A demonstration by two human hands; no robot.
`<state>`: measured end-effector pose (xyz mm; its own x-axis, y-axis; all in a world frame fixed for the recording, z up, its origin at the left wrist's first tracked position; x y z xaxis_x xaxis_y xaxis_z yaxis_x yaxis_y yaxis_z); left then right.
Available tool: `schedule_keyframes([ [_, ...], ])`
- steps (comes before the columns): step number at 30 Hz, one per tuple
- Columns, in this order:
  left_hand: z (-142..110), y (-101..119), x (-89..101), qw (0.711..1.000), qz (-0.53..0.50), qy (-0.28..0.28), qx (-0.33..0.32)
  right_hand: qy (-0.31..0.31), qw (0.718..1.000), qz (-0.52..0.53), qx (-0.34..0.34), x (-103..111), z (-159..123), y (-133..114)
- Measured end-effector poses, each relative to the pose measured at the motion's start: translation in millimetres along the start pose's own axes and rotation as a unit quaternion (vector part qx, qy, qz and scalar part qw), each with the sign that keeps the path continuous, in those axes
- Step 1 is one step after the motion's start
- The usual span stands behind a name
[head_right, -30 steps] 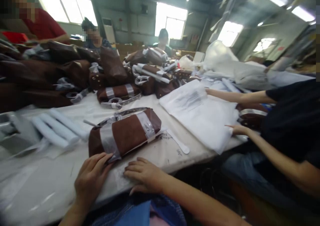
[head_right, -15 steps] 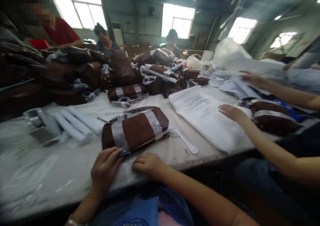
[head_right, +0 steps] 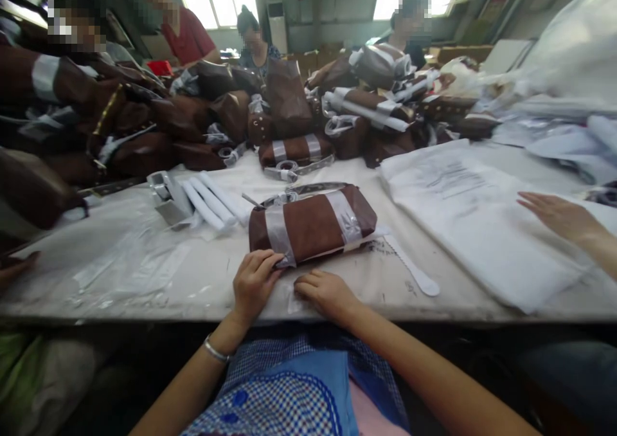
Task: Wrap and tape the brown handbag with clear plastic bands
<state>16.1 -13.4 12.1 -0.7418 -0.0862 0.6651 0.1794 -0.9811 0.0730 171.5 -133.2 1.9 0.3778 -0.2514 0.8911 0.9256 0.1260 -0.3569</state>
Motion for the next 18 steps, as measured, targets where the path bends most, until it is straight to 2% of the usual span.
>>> schedule_keyframes([
  [3, -2.6, -0.7, -0.7, 1.000, 0.004, 0.001, -0.019, -0.042, 0.999, -0.013, 0.032, -0.7, -2.7, 0.4],
  [6, -5.6, -6.1, -5.0, 0.999, 0.027, 0.010, -0.045, -0.054, 0.997, -0.011, 0.057, -4.8, -0.4, 7.3],
  [12, -6.2, -11.2, -8.4, 0.995, 0.040, 0.037, -0.083, -0.050, 0.998, -0.031, 0.000, -11.7, 8.3, 13.8],
  [15, -6.3, -10.6, -7.7, 0.995, 0.051, 0.035, -0.082, -0.021, 0.998, -0.045, -0.035, -10.6, 8.4, 7.5],
  [18, -6.8, -10.6, -8.5, 0.994, 0.055, 0.037, -0.089, 0.014, 0.998, -0.013, -0.068, -11.3, 8.4, 4.0],
])
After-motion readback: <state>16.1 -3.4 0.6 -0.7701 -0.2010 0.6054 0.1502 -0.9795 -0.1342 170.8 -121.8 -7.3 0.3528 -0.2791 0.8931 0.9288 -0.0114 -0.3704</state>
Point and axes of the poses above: each hand's wrist, its own z-axis towards the middle knuckle, its own x-axis out of the back of the hand, y = z × x, the point moved 3 cm from there along z, towards the middle knuckle, and after that the axes turned 15 degrees about -x, right-handed, at the moved point
